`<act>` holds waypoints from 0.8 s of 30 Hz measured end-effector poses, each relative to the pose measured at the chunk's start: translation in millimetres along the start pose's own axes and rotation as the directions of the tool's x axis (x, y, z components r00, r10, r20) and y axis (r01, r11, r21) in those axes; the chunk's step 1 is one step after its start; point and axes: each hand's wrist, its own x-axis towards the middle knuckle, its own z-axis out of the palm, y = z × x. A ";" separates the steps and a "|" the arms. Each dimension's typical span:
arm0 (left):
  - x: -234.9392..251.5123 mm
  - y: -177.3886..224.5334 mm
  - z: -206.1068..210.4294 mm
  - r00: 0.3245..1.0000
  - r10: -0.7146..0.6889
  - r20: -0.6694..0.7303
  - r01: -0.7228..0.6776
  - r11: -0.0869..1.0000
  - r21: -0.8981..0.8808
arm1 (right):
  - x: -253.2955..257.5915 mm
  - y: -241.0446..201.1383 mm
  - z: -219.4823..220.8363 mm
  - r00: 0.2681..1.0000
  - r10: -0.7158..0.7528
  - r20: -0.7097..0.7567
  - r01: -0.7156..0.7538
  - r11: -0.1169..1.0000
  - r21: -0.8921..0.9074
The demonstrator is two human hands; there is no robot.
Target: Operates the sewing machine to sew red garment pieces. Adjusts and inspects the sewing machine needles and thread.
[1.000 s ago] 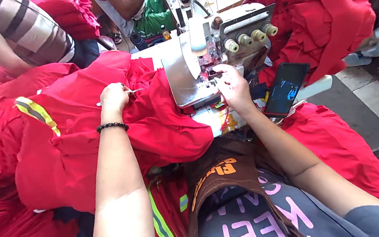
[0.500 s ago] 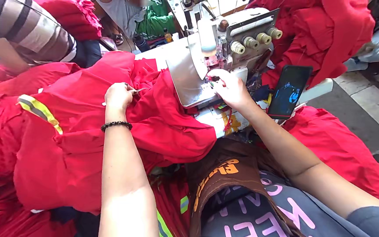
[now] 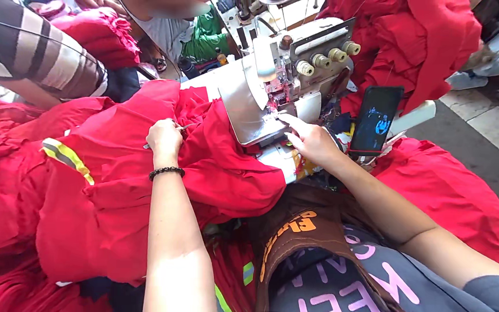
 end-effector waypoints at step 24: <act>-265.3 112.6 93.7 0.485 0.398 -0.778 -0.874 0.241 -0.422 | -62.6 -5.9 24.7 0.816 -0.108 0.567 -0.569 0.012 0.822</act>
